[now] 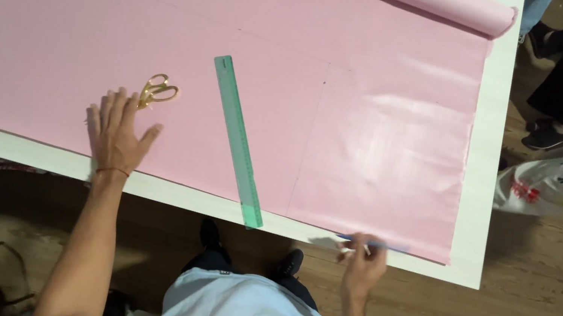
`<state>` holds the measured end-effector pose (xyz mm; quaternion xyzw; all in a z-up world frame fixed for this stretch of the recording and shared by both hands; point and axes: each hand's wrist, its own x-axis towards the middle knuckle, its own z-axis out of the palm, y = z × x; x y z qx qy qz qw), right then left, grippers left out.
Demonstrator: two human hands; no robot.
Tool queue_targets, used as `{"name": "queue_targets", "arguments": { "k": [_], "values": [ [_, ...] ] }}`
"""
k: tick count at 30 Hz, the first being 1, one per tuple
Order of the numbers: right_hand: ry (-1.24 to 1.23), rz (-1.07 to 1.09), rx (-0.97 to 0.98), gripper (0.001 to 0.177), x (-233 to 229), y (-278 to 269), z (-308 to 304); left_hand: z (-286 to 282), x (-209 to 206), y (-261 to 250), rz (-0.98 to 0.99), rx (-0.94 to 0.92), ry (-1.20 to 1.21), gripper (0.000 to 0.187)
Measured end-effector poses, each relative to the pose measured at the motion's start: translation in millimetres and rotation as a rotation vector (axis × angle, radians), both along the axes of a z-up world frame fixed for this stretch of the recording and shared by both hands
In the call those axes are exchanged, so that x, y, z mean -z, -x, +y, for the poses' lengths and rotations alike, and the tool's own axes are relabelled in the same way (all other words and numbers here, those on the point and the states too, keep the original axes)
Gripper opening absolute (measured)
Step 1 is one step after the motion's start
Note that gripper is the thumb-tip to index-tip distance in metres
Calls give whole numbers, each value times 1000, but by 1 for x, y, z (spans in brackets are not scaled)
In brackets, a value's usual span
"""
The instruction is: Measure and mark straight lines on a roll of pink leather using a long ruler and a pen.
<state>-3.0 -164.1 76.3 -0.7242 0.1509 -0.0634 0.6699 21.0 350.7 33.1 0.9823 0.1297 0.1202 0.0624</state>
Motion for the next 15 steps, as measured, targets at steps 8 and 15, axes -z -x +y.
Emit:
{"name": "queue_targets", "arguments": {
  "k": [8,15],
  "values": [
    [79,-136,208,44,74,-25,-7,18,20,-2,-104,-31,141,58],
    [257,-152,320,51,79,-22,1,20,26,4,-109,17,131,35]
  ]
}}
